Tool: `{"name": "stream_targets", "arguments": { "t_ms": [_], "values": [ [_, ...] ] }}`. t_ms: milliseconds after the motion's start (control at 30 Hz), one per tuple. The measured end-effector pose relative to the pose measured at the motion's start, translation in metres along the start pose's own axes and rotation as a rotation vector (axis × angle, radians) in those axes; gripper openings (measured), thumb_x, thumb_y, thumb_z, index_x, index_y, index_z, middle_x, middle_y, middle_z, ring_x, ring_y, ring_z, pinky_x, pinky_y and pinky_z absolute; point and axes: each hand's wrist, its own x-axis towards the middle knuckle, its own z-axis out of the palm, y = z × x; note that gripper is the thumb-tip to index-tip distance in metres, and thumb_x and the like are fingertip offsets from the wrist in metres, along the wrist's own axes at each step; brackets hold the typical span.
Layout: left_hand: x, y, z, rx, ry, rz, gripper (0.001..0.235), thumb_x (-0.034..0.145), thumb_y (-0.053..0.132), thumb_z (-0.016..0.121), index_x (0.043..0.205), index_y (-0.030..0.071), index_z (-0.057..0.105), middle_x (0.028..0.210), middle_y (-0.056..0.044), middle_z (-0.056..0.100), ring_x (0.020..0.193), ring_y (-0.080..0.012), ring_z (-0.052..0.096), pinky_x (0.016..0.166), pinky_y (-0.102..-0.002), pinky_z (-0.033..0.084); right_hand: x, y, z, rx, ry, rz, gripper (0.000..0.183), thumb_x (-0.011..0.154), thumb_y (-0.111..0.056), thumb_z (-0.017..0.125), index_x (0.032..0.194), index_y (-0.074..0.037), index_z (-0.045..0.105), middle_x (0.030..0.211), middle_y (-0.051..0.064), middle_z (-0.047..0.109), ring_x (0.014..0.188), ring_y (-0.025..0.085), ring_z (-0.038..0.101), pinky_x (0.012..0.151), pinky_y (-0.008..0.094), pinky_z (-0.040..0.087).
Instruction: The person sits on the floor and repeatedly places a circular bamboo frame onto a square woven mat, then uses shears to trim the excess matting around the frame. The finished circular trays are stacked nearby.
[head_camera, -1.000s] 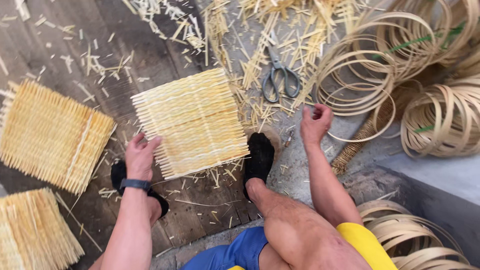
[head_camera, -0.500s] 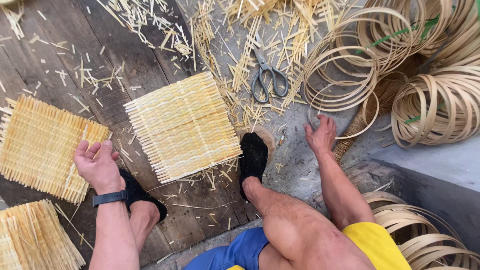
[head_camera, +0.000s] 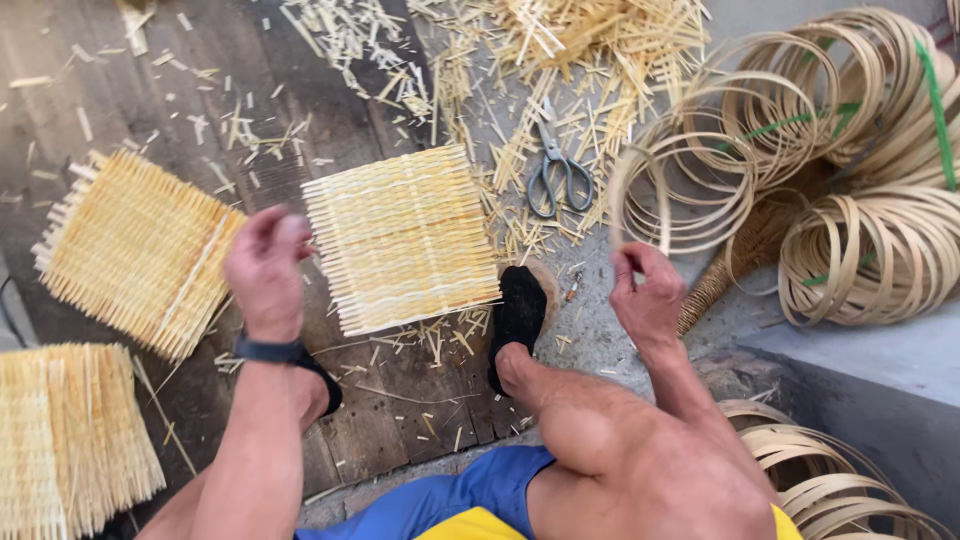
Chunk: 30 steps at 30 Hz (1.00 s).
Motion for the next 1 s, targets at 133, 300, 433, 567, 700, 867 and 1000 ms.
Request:
{"name": "stream_targets", "arguments": {
  "t_ms": [133, 300, 433, 567, 700, 867, 1000],
  "values": [
    [0.003, 0.038, 0.034, -0.257, -0.360, -0.473, 0.061, 0.092, 0.052, 0.063, 0.121, -0.001, 0.063, 0.104, -0.009, 0.075, 0.096, -0.0191, 0.073, 0.079, -0.031, 0.064, 0.043, -0.109, -0.047, -0.082, -0.186, -0.641, 0.018, 0.076, -0.020, 0.082, 0.092, -0.016, 0.075, 0.090, 0.005, 0.068, 0.089, 0.029, 0.061, 0.082, 0.045, 0.044],
    [0.001, 0.053, 0.020, -0.582, -0.540, -0.599, 0.060, 0.097, 0.050, 0.062, 0.125, -0.003, 0.061, 0.079, -0.002, 0.065, 0.066, -0.0081, 0.057, 0.057, -0.023, 0.047, 0.094, -0.159, -0.055, -0.291, -0.756, -0.967, 0.036, 0.079, -0.009, 0.073, 0.115, -0.009, 0.071, 0.102, 0.008, 0.070, 0.099, 0.026, 0.066, 0.089, 0.039, 0.050],
    [-0.011, 0.036, -0.005, -0.715, -0.526, -0.505, 0.051, 0.102, 0.040, 0.065, 0.126, -0.005, 0.064, 0.064, 0.006, 0.049, 0.054, -0.0052, 0.040, 0.049, -0.021, 0.034, 0.109, -0.171, -0.033, -0.022, -0.713, -0.831, 0.031, 0.089, -0.010, 0.070, 0.119, -0.012, 0.065, 0.111, 0.009, 0.073, 0.102, 0.026, 0.070, 0.086, 0.036, 0.056],
    [-0.017, 0.019, -0.014, -0.865, -0.398, -0.444, 0.038, 0.103, 0.032, 0.067, 0.115, -0.004, 0.064, 0.063, 0.003, 0.049, 0.055, -0.0070, 0.043, 0.049, -0.023, 0.035, 0.108, -0.183, 0.005, 0.451, -0.822, -0.060, 0.050, 0.097, -0.005, 0.058, 0.146, -0.009, 0.051, 0.105, 0.007, 0.070, 0.092, 0.018, 0.072, 0.081, 0.029, 0.060],
    [-0.013, 0.014, -0.021, -0.819, -0.373, -0.503, 0.028, 0.099, 0.027, 0.064, 0.104, 0.000, 0.064, 0.062, 0.002, 0.050, 0.053, -0.0081, 0.042, 0.046, -0.024, 0.034, 0.113, -0.191, 0.040, 0.751, -0.859, 0.255, 0.041, 0.104, -0.012, 0.056, 0.144, -0.012, 0.059, 0.096, 0.004, 0.069, 0.072, 0.010, 0.065, 0.059, 0.025, 0.056],
    [-0.010, 0.008, -0.026, -0.648, -0.408, -0.592, 0.033, 0.099, 0.036, 0.064, 0.083, 0.007, 0.062, 0.054, 0.006, 0.039, 0.044, -0.0055, 0.033, 0.039, -0.023, 0.025, 0.110, -0.193, 0.063, 0.847, -0.836, 0.369, 0.031, 0.104, -0.015, 0.060, 0.133, -0.007, 0.068, 0.081, 0.003, 0.069, 0.056, 0.009, 0.056, 0.046, 0.024, 0.044],
    [-0.011, 0.006, -0.024, -0.735, -0.275, -0.570, 0.045, 0.099, 0.039, 0.065, 0.066, 0.014, 0.049, 0.051, 0.006, 0.035, 0.041, -0.0064, 0.029, 0.037, -0.024, 0.022, 0.103, -0.188, 0.076, 1.052, -0.751, 0.663, 0.030, 0.099, -0.034, 0.064, 0.098, -0.005, 0.070, 0.061, 0.000, 0.056, 0.047, 0.010, 0.051, 0.041, 0.025, 0.040]
  ]
}}
